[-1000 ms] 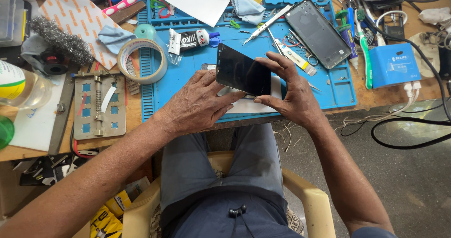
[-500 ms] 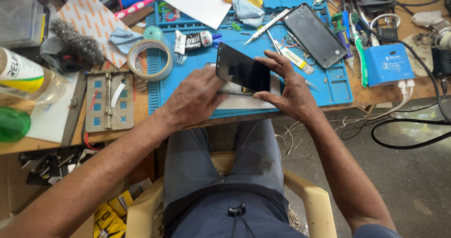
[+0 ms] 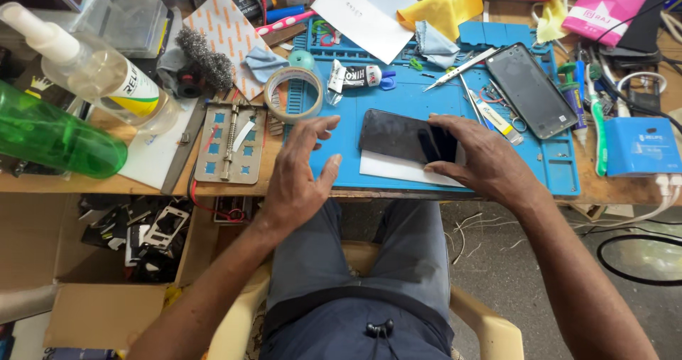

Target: The person pries open a smartphone on a repair mat, works on the internal components and screen area with a metal pry tool, then fits the housing back together. They press the phone closed, pick it up, and press its buttons while testing the reassembled device.

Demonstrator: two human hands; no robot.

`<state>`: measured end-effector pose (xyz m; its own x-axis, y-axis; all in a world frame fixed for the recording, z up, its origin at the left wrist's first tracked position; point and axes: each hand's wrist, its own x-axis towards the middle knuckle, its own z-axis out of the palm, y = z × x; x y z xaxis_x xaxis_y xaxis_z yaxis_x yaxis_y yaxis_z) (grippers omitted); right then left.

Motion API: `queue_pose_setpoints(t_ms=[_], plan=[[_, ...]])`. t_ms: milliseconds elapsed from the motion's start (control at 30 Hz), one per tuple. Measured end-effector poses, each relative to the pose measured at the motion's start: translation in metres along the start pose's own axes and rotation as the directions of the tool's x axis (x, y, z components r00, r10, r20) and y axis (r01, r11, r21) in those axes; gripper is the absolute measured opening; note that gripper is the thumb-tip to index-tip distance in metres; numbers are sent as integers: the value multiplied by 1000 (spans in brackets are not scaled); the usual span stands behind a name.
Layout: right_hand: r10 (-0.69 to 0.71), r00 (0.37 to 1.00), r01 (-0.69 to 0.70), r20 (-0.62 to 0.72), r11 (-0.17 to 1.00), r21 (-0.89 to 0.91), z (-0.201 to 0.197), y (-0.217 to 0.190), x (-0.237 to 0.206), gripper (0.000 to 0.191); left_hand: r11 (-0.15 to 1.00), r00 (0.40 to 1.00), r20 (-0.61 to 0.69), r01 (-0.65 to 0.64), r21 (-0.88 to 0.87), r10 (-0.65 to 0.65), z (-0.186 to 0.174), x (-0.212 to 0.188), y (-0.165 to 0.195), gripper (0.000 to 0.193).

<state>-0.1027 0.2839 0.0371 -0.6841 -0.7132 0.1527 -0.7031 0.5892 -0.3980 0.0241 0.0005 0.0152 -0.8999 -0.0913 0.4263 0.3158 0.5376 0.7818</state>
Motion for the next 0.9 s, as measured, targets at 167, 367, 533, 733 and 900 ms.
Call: queue_pose_setpoints(t_ms=[167,367,533,733,900], plan=[[-138,990,137,-2,986,-99,-2,4,4,69,800,964,66,250,-546,-257,31,-21,10,63],[-22,981,-2,-193,992,-123,-3,-9,-1,74,185,864,105,222,-957,-493,85,-30,15,72],[-83,821,80,-565,996,-30,30,-59,-15,75,-221,942,119,49,-974,-315,108,1,16,81],[-68,788,107,-612,994,27,60,-89,-21,86,-283,978,100,44,-958,-185,98,38,6,87],[54,787,97,-614,973,210,52,-64,-28,80,-211,972,204,177,-961,-115,71,42,-4,82]])
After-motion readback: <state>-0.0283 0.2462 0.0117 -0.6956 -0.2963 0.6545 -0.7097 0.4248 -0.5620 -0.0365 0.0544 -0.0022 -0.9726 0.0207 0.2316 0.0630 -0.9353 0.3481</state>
